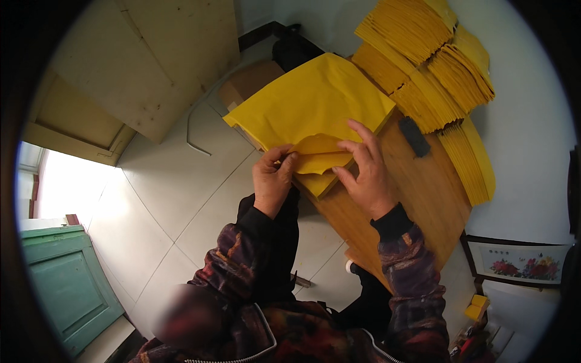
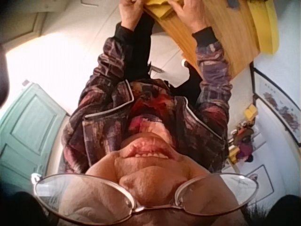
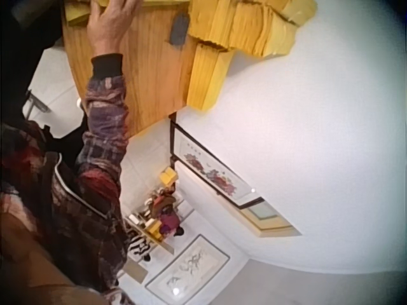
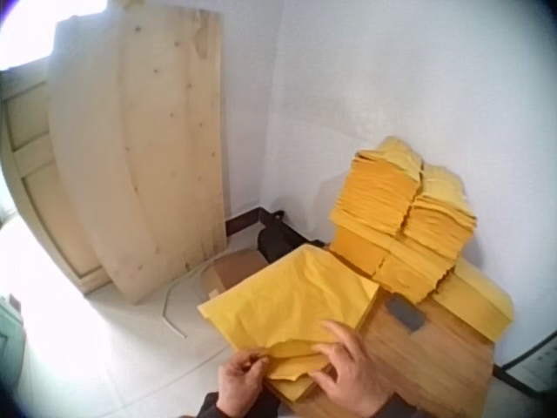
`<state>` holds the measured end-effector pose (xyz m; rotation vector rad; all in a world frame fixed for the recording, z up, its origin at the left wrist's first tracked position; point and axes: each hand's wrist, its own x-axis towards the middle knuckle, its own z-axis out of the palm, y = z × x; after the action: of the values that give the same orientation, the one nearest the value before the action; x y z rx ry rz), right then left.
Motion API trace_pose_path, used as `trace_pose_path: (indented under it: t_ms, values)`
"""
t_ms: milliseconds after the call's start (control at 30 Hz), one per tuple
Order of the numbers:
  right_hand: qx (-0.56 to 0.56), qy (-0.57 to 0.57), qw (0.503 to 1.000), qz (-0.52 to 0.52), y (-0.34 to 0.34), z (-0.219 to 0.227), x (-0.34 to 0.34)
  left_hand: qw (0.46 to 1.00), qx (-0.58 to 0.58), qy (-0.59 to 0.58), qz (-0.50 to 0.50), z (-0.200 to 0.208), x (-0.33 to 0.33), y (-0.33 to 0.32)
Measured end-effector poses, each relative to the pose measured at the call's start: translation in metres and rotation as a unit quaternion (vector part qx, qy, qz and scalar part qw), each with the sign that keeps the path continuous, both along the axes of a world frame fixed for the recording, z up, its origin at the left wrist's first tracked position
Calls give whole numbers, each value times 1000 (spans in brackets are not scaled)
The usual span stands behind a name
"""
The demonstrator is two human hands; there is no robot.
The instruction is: The person folds yellow paper sheets on a wooden table, aligning edges and pressing creases. The person stacks folded sheets and continues folding additional sheets from a pile.
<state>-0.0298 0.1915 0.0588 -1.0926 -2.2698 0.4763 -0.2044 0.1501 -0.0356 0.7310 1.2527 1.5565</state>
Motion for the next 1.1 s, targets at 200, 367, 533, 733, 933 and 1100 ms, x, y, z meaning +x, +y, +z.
trace_pose_path:
  t_ms: [200,367,533,733,933,1100]
  values:
    - [74,-81,992,62,-4,-14,6,998,-39,48,-10,4,-7,2]
    - [56,-93,992,70,1,-16,5,999,-2,21,-41,3,-12,0]
    - [-15,-46,997,60,5,-10,0,993,-10,46,-105,2,-26,2]
    - [-85,-16,995,52,13,-4,-4,991,-22,38,-126,8,-34,9]
    - [-158,26,987,28,17,-4,-5,982,50,-11,-181,10,-42,6]
    - [-158,21,987,19,18,-7,-5,983,18,47,-175,6,-37,4]
